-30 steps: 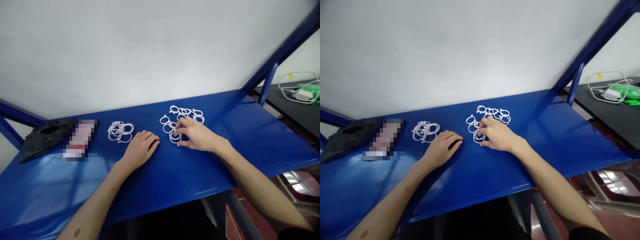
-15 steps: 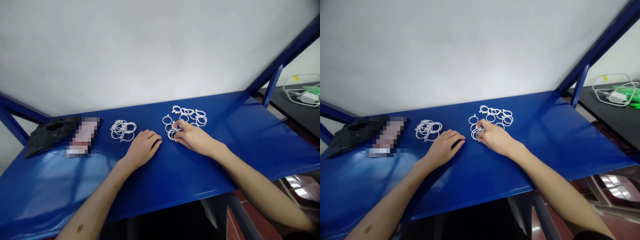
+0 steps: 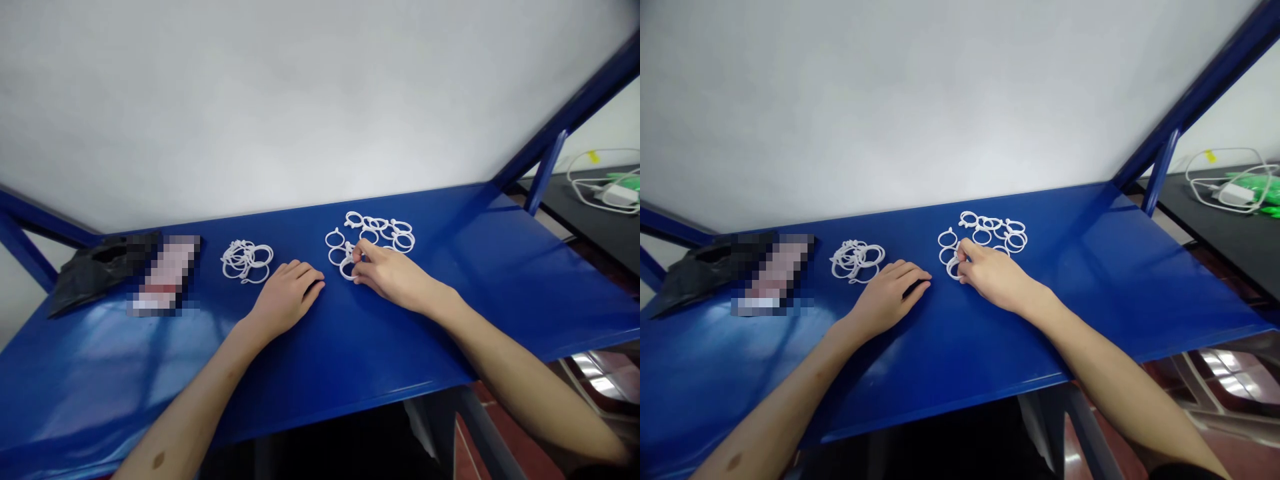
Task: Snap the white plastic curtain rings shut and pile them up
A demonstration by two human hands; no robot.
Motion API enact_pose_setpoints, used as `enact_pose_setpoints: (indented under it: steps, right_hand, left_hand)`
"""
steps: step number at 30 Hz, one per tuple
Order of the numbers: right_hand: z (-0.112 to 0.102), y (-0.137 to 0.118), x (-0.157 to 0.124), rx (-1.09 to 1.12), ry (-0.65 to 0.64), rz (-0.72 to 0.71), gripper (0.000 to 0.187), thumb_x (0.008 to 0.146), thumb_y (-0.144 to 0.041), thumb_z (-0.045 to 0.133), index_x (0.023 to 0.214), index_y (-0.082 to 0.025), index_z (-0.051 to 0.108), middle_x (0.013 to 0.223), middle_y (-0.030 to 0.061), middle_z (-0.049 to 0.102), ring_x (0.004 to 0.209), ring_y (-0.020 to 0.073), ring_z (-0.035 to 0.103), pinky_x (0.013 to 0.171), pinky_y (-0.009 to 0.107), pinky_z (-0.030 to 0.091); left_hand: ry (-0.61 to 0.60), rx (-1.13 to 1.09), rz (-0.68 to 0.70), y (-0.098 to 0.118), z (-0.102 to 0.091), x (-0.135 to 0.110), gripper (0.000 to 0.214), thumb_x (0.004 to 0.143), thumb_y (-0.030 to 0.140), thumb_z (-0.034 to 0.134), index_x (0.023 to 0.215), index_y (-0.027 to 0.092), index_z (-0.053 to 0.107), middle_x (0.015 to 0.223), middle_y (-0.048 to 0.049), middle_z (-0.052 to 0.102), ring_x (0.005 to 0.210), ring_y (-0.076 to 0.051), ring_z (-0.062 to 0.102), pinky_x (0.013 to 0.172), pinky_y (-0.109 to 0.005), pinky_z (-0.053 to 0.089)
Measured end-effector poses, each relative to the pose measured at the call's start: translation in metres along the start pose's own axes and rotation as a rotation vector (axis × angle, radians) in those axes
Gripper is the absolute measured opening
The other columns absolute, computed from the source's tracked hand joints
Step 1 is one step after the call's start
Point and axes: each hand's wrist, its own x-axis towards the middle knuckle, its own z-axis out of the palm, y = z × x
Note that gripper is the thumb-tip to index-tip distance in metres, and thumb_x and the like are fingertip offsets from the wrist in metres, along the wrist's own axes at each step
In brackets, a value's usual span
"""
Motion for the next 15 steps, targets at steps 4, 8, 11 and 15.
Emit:
enact_pose_setpoints:
  steps: [4,8,11,15]
  right_hand:
    - [0.001,-0.006,0.001,-0.024,0.058,-0.058,0.024,0.103,-0.021,0.046,0.094,-0.014,0.068,0.112,0.0117,0.063,0.077,0.017,0.059,0.07,0.034,0.05]
    - [0.005,-0.011,0.003,-0.023,0.047,-0.11,0.022,0.104,-0.018,0.044,0.099,-0.014,0.065,0.105,0.0085,0.067,0.079,0.0171,0.061,0.074,0.033,0.048]
    - [0.007,-0.014,0.004,-0.009,0.038,-0.111,0.022,0.104,-0.015,0.043,0.097,-0.014,0.064,0.094,0.0068,0.067,0.08,0.017,0.061,0.072,0.031,0.046]
    - [0.008,-0.018,0.005,-0.005,0.057,-0.154,0.021,0.104,-0.015,0.043,0.096,-0.013,0.063,0.09,0.0061,0.065,0.081,0.0172,0.06,0.073,0.03,0.047]
  left_hand:
    - [0.047,-0.016,0.034,0.002,0.001,0.0,0.018,0.101,0.027,0.049,0.104,0.02,0.066,0.097,-0.0041,0.071,0.089,-0.018,0.064,0.081,-0.036,0.049]
    - [0.188,-0.041,0.056,0.008,-0.004,0.0,0.011,0.099,0.026,0.053,0.095,0.019,0.06,0.091,-0.0035,0.069,0.082,-0.016,0.063,0.075,-0.032,0.05]
    - [0.299,-0.026,0.125,0.012,-0.01,-0.001,0.012,0.096,0.03,0.061,0.101,0.019,0.058,0.099,-0.0057,0.069,0.089,-0.017,0.065,0.077,-0.031,0.052]
    - [0.226,0.05,0.242,0.016,-0.007,-0.001,0.019,0.097,0.031,0.061,0.112,0.02,0.057,0.112,-0.0059,0.071,0.094,-0.018,0.069,0.081,-0.033,0.052]
